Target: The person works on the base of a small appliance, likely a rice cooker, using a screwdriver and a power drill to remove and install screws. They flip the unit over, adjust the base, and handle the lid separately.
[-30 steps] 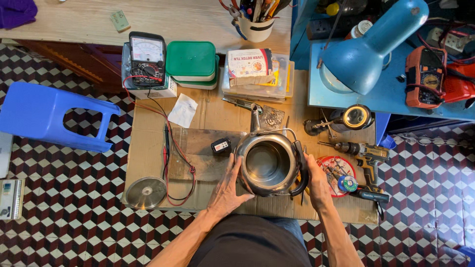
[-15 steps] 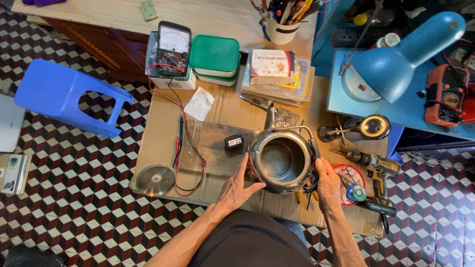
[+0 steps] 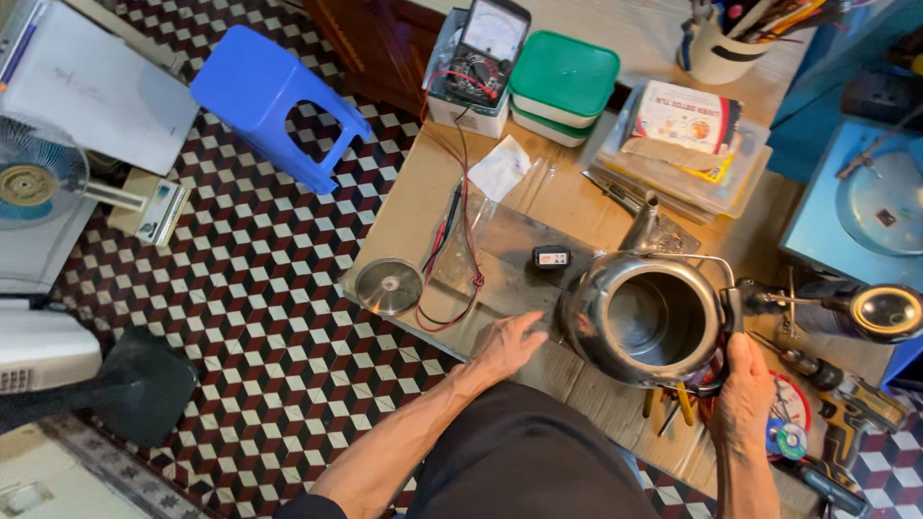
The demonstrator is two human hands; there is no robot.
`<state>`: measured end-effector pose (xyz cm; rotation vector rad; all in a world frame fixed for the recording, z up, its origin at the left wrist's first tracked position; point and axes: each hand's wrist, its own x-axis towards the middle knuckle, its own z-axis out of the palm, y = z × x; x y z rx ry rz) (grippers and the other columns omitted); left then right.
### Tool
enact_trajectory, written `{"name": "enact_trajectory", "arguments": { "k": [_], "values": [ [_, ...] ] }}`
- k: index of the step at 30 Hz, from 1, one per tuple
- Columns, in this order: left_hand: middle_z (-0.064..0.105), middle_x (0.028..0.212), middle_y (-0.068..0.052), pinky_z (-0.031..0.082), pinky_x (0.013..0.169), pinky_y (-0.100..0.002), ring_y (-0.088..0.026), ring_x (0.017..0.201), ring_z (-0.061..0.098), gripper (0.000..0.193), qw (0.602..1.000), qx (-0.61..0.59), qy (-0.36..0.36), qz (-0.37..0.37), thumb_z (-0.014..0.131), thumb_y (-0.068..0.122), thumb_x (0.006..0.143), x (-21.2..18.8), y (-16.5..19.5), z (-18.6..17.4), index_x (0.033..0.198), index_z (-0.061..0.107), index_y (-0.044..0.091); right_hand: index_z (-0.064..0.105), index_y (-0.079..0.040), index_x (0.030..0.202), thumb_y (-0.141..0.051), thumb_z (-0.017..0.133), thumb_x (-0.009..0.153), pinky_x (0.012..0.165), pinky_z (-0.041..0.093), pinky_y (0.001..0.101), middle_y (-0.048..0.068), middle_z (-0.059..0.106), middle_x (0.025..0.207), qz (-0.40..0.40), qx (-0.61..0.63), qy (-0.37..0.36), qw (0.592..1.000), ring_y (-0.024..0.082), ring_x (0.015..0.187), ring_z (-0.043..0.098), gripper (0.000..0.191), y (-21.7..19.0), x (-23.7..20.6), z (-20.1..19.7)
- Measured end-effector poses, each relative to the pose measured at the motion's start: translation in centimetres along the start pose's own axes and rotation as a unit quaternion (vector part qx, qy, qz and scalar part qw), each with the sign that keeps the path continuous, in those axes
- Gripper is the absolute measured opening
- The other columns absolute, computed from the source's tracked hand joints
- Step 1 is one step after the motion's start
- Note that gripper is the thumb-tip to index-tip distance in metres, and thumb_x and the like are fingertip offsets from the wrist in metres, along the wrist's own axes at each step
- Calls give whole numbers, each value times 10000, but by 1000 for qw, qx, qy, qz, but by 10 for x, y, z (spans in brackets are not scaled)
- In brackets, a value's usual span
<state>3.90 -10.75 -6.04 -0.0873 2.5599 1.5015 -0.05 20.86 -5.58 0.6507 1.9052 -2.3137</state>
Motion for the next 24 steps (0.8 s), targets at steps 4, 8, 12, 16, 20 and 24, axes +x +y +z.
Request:
{"name": "enact_trajectory", "arguments": {
  "k": [4,8,12,16,20,24],
  "values": [
    [789,839,-47,566,709,-401,-262,800,758,354,972,0,175,-155,545,400,975,-16,-22,-27,1091,737,126,601,-48,1254,-279,541,1138,816,546,258,12,652,1139,-3,47,-29,998,96,977,636,265,3,-3,0],
    [795,780,-59,547,739,-385,-247,776,766,528,930,28,186,-316,473,540,1006,-36,-36,-62,923,764,107,607,-34,1280,-286,562,1167,855,539,308,34,641,1172,1,55,-29,998,136,1010,626,280,7,-4,-2],
    [577,1319,-175,503,911,-462,-355,1220,574,410,877,67,379,-286,614,312,957,-46,-41,-102,1298,560,90,602,-8,1313,-287,574,1178,1006,538,317,48,649,1221,1,47,-28,998,148,1117,641,311,6,-8,-5],
    [514,1409,-209,456,1048,-493,-403,1306,512,692,849,140,397,-321,729,217,873,-41,-62,-150,1471,400,106,598,-32,1319,-345,553,1110,1012,539,340,59,679,1266,38,-15,11,999,157,1164,666,378,3,-18,-7],
    [584,1374,-209,470,1028,-479,-389,1245,574,686,888,114,277,-349,736,252,873,-34,-87,-172,1469,422,119,589,-41,1321,-387,551,1096,1004,526,367,88,666,1257,83,-30,40,995,205,1162,651,414,6,-25,-9],
    [744,1107,-186,549,877,-514,-399,1021,702,363,886,175,269,-334,720,280,898,-29,-93,-161,1227,706,127,578,-24,1284,-410,569,1086,985,536,380,91,651,1231,83,-8,58,995,217,1143,653,434,3,-36,-22]
  ]
}}
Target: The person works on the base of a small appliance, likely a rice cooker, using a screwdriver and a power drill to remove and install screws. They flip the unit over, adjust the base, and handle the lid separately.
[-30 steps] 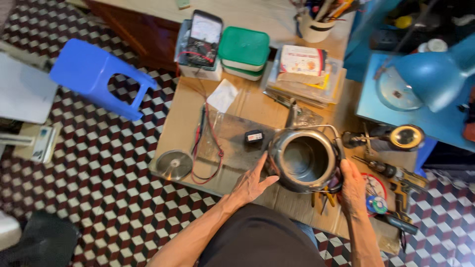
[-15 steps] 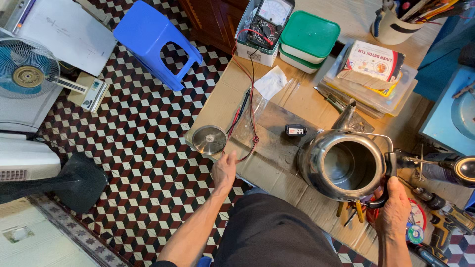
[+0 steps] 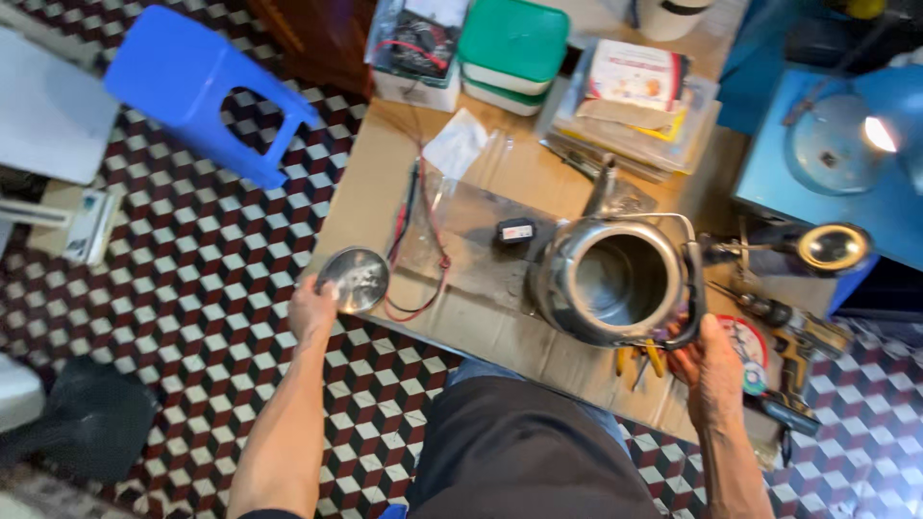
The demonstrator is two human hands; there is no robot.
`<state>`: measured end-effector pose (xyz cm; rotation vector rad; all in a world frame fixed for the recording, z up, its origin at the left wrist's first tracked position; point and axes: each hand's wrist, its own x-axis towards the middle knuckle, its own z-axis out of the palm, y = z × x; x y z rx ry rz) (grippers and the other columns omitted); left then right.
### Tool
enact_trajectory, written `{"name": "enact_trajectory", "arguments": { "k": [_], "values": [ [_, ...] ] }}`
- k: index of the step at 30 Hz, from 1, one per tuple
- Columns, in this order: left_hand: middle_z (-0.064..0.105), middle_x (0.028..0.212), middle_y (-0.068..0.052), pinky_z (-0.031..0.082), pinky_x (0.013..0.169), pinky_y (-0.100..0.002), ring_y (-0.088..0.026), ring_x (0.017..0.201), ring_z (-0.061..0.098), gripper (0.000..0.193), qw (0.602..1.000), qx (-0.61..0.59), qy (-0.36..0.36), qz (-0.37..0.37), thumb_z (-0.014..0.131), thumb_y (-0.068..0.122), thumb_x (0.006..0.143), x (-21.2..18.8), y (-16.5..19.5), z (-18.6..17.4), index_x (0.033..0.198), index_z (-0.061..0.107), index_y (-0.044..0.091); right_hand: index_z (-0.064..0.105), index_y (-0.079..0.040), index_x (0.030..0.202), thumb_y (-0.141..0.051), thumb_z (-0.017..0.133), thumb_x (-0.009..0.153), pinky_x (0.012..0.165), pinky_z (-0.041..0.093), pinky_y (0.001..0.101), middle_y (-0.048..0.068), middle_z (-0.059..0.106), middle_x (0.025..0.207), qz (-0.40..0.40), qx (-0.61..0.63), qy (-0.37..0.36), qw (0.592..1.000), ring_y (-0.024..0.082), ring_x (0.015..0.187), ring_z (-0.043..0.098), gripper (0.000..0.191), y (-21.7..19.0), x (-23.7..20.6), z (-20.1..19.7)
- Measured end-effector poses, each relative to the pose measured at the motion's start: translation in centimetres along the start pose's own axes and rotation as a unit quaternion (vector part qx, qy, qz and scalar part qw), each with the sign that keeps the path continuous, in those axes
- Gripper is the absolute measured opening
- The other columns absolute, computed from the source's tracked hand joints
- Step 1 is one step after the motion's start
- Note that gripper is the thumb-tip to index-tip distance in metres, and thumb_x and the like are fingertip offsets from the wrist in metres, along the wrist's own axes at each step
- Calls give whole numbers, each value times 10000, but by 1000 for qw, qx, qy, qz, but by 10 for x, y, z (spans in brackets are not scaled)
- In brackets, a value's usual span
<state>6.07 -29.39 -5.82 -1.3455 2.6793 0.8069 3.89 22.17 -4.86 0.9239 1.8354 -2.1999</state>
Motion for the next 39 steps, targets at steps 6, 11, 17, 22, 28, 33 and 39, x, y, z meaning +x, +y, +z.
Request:
{"name": "enact_trajectory", "arguments": {
  "k": [6,11,17,22,28,33,39],
  "values": [
    [742,1028,-167,593,788,-409,-285,926,745,220,971,-150,66,173,663,153,988,-33,33,-10,1146,649,1,638,51,1250,-335,525,1118,964,559,331,165,710,1160,-195,-167,135,957,190,1049,706,423,-32,-42,-8],
    [729,1132,-140,595,767,-349,-264,978,729,272,860,-235,71,447,716,-1,905,-107,129,34,1164,646,46,638,81,1235,-342,468,1125,740,549,293,181,745,1104,-133,-71,48,987,179,799,662,469,-58,-41,14],
    [638,1314,-108,550,1086,-451,-297,1212,658,330,702,-265,-84,656,761,55,918,-159,206,106,1214,622,106,631,43,1401,-285,630,1061,758,499,270,115,665,1096,9,84,-59,995,128,860,589,472,-48,16,32],
    [526,1490,-113,491,1182,-473,-329,1371,564,402,695,-174,-102,690,733,26,891,-162,183,127,1247,585,140,570,25,1419,-220,643,957,892,522,259,103,725,1210,-61,-91,-81,991,128,1040,667,528,-29,16,27],
    [392,1624,-156,448,1179,-440,-361,1485,442,614,722,-157,-244,628,728,95,832,-158,177,120,1418,545,99,528,4,1440,-212,622,962,964,502,303,155,692,1265,-178,-214,-3,961,202,1122,653,533,-30,4,44],
    [356,1581,-219,357,1195,-471,-401,1470,375,774,752,-217,-252,569,798,273,817,-173,192,117,1469,451,45,557,-4,1390,-183,644,970,969,498,429,239,646,1262,-323,-432,66,840,371,1146,623,464,-36,2,50],
    [523,1518,-155,414,1189,-444,-341,1455,448,444,773,-180,-176,583,742,252,944,-184,220,150,1358,640,126,653,0,1180,-215,664,939,855,493,471,203,641,1052,-340,-552,96,755,387,1020,593,323,-42,5,58]
  ]
}}
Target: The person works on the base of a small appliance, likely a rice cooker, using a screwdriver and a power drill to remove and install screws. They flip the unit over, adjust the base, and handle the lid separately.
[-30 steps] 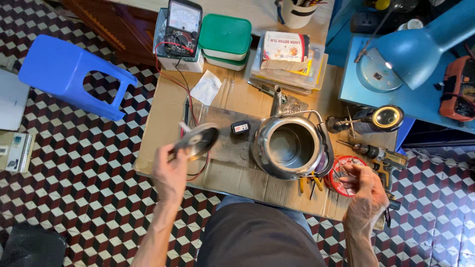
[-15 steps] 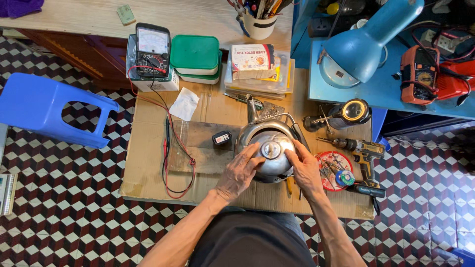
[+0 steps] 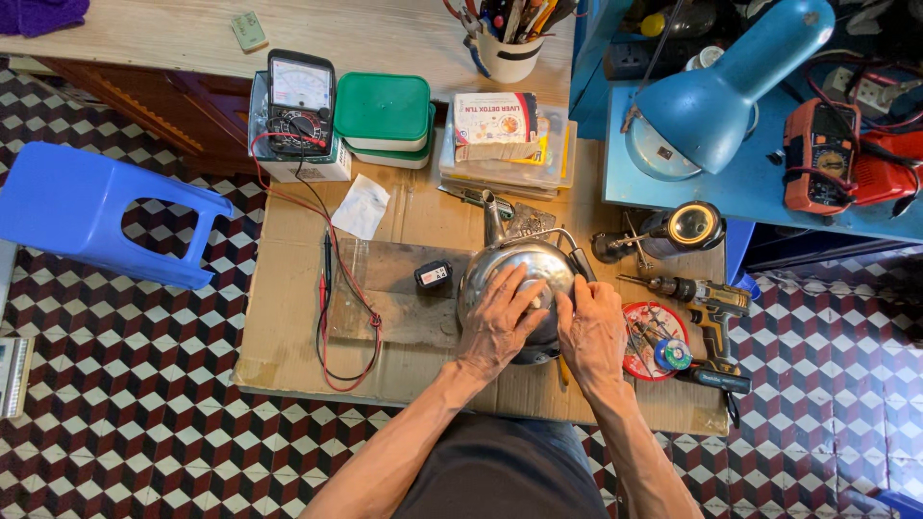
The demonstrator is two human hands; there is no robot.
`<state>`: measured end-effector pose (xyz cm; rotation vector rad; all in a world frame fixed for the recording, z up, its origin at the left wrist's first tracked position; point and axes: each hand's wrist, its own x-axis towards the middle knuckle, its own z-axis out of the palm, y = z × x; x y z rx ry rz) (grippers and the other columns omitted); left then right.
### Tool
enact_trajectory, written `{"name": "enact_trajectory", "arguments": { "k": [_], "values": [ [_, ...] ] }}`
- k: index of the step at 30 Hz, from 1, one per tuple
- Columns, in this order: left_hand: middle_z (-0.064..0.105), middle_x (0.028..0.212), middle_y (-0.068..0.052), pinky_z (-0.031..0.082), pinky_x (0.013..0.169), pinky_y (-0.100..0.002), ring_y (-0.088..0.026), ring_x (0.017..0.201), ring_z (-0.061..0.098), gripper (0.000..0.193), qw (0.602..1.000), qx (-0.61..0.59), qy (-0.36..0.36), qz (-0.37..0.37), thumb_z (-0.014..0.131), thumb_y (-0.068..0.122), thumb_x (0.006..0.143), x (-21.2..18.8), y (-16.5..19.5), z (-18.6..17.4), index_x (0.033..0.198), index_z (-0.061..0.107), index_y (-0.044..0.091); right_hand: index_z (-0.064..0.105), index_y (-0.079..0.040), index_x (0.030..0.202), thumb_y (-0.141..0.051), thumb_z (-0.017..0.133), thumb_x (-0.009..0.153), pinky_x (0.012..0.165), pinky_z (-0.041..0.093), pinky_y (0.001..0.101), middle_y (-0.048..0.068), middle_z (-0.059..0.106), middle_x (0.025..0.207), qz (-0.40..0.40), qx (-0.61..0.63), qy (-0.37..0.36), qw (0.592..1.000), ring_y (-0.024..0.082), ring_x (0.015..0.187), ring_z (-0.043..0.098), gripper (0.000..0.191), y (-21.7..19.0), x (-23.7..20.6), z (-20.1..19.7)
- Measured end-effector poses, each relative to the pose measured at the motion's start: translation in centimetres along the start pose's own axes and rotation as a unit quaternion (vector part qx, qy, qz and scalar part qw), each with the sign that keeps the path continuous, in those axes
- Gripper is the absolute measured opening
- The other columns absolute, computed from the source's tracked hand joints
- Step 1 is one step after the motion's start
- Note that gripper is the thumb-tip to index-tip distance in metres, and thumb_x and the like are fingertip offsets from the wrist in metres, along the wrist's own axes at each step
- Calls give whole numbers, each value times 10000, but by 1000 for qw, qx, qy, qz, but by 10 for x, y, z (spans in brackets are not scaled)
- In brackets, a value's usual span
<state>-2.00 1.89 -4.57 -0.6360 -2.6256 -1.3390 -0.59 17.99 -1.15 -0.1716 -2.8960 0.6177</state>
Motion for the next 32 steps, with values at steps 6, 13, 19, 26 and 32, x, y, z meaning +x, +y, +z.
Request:
{"name": "enact_trajectory", "arguments": {
  "k": [6,13,19,26,32],
  "values": [
    [573,1505,-77,377,1280,-485,-302,1480,483,296,996,80,19,31,709,277,1003,2,-7,8,1280,679,176,676,-18,1152,-252,676,941,838,481,474,170,647,1033,-8,-61,-31,998,367,978,604,316,-9,0,-5],
    [467,1557,-194,263,1260,-509,-391,1496,369,632,994,79,25,64,664,414,976,2,-9,10,1474,501,61,509,16,1402,-260,698,870,1104,390,500,259,447,1489,-73,-57,57,994,428,1353,474,629,-2,-29,-13],
    [452,1594,-166,269,1286,-491,-341,1526,363,690,995,87,16,52,695,450,962,9,-16,17,1505,488,77,327,26,1547,-280,711,913,1181,302,468,336,276,1618,48,144,-48,987,461,1487,300,802,24,-31,-1],
    [332,1642,-167,154,1269,-540,-344,1543,252,1027,993,72,-92,27,797,575,784,18,-23,5,1567,354,78,227,15,1535,-330,789,805,1074,425,369,177,505,1439,215,401,-107,884,260,1311,517,985,54,-20,17],
    [296,1663,-149,101,1275,-543,-329,1560,211,1052,987,96,-126,0,803,579,782,23,-19,8,1587,323,100,635,-33,1379,-353,753,900,767,449,276,44,609,1041,361,452,-158,800,134,904,540,588,83,-4,23]
  ]
}}
